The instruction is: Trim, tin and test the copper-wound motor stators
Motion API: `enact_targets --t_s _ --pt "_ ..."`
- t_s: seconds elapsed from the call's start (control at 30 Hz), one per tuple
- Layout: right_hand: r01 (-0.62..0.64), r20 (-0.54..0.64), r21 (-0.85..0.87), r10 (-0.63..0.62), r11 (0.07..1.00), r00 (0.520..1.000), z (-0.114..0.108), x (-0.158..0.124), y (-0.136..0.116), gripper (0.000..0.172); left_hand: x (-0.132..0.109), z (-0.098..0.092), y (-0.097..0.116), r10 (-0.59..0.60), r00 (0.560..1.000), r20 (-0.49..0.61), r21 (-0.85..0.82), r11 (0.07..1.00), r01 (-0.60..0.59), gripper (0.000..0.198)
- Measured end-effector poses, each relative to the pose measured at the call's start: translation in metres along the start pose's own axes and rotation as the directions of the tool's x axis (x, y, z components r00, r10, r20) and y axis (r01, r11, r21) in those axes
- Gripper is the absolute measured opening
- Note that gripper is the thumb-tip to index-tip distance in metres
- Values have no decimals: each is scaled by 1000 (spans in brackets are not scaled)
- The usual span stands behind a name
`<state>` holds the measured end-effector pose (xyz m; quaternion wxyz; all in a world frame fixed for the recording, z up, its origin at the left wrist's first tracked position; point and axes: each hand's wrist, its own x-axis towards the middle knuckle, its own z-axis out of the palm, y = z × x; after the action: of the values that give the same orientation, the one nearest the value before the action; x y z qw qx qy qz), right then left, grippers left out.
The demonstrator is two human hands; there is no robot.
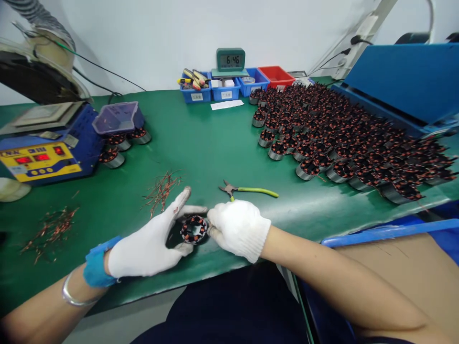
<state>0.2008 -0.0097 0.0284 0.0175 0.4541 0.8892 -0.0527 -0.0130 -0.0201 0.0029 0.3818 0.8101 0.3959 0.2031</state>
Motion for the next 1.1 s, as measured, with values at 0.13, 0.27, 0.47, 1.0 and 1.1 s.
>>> enact_targets --t_s 0.13,0.27,0.47,1.0,1.1 --pt "17 27 -5 -17 1000 999 3 0 -9 23 2 12 6 -138 953 -271 -52 990 129 117" --pt "-30 13 -18 30 999 999 1 2 -4 18 8 24 10 -260 923 -284 -79 966 248 99" --pt "-148 -109 30 151 988 983 -6 4 3 32 5 18 9 -259 930 -261 -115 965 236 106" --pt "-182 97 623 156 761 983 -9 12 5 31 2 19 4 -171 957 -233 -203 971 124 111" --pt "-233 137 593 188 771 973 -5 16 5 24 2 19 5 -145 965 -216 -133 984 118 110"
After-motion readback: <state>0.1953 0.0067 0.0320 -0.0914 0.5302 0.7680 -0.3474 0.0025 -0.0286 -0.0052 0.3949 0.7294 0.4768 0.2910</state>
